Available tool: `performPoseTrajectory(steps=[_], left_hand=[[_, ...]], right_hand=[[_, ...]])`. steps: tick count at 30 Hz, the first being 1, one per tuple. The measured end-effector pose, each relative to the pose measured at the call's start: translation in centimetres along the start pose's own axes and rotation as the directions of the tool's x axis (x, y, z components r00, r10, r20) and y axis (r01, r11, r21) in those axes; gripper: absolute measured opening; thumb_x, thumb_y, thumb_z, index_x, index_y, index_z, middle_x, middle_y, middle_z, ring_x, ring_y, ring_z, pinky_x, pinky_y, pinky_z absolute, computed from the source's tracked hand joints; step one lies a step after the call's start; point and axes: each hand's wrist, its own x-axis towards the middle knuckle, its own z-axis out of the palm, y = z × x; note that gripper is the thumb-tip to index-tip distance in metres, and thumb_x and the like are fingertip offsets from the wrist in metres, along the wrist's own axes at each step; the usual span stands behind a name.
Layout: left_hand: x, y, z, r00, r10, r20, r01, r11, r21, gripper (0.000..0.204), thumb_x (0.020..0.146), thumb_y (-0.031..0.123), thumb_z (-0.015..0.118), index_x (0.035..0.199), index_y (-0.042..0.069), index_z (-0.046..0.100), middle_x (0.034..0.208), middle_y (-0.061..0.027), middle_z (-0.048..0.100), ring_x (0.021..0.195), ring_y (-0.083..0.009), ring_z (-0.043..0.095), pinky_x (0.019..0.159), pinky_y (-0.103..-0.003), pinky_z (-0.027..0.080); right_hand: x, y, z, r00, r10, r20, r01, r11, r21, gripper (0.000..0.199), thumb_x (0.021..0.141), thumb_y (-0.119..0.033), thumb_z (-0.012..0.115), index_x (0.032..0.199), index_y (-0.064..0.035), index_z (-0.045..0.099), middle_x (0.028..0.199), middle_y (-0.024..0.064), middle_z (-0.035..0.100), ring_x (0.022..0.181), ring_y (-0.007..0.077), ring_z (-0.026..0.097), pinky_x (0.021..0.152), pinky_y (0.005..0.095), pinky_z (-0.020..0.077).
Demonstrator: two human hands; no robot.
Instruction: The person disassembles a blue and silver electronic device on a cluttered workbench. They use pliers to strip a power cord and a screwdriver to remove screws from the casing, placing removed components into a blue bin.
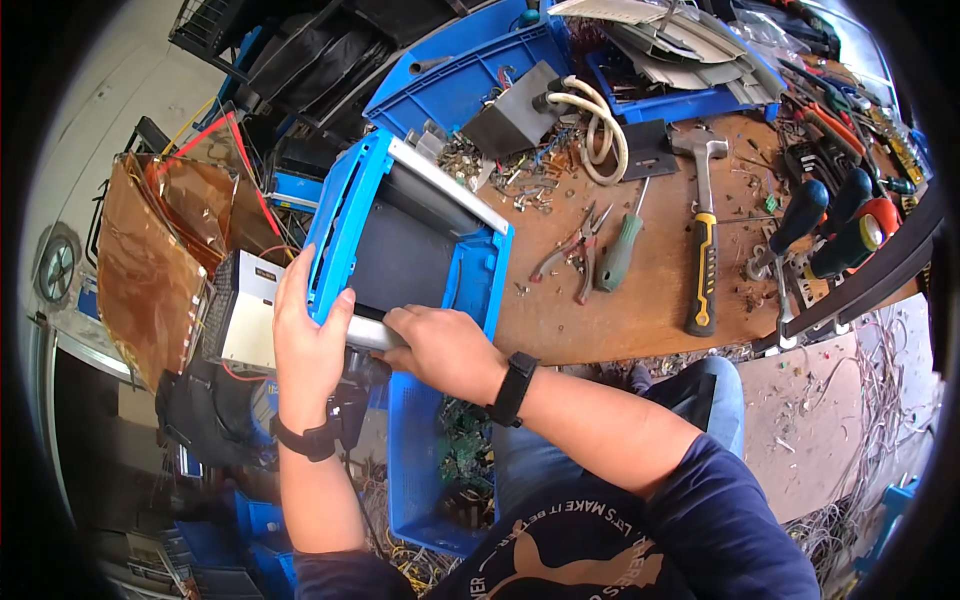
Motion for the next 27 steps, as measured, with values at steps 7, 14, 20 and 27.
performPoseTrajectory(steps=[7, 14, 20, 27], left_hand=[[-0.6, -0.1, -0.2, 0.999, 0.046, 0.028, -0.046, 0.999, -0.012, 0.057, 0.083, 0.007, 0.067, 0.135, -0.002, 0.046, 0.13, -0.0218, 0.052, 0.121, -0.0335, 0.05, 0.104, -0.039, 0.038], [-0.1, -1.1, -1.0, 0.995, 0.065, 0.08, -0.061, 0.997, -0.047, 0.058, 0.084, 0.009, 0.067, 0.137, -0.001, 0.045, 0.13, -0.0208, 0.052, 0.119, -0.031, 0.052, 0.102, -0.038, 0.039], [0.2, -1.9, -1.4, 0.996, 0.023, 0.091, -0.016, 0.997, -0.079, 0.058, 0.084, 0.008, 0.066, 0.137, 0.0, 0.045, 0.129, -0.019, 0.053, 0.116, -0.0286, 0.054, 0.1, -0.037, 0.041], [1.5, -3.8, -1.9, 0.988, -0.018, 0.15, 0.041, 0.988, -0.147, 0.057, 0.088, 0.014, 0.062, 0.14, 0.001, 0.043, 0.125, -0.0119, 0.057, 0.112, -0.0179, 0.055, 0.098, -0.029, 0.04]], right_hand=[[-0.5, 0.1, 0.3, 0.999, -0.024, -0.022, 0.024, 1.0, 0.017, 0.032, 0.08, -0.024, 0.071, 0.098, -0.0003, 0.06, 0.092, 0.0176, 0.064, 0.086, 0.0368, 0.063, 0.073, 0.0449, 0.0507], [-0.4, -0.9, 0.9, 0.999, 0.016, -0.032, -0.016, 1.0, -0.015, 0.03, 0.079, -0.022, 0.071, 0.097, -0.0007, 0.059, 0.092, 0.0175, 0.065, 0.086, 0.0368, 0.063, 0.073, 0.0452, 0.051], [0.3, -1.3, 1.2, 1.0, 0.016, -0.025, -0.016, 1.0, 0.004, 0.029, 0.078, -0.02, 0.071, 0.097, -0.0007, 0.06, 0.092, 0.0183, 0.065, 0.084, 0.0373, 0.064, 0.073, 0.0455, 0.051], [1.6, -1.9, 1.1, 0.998, 0.059, 0.024, -0.058, 0.997, -0.044, 0.036, 0.078, -0.019, 0.071, 0.105, -0.0001, 0.058, 0.095, 0.0176, 0.063, 0.088, 0.0374, 0.062, 0.078, 0.0452, 0.0503]])
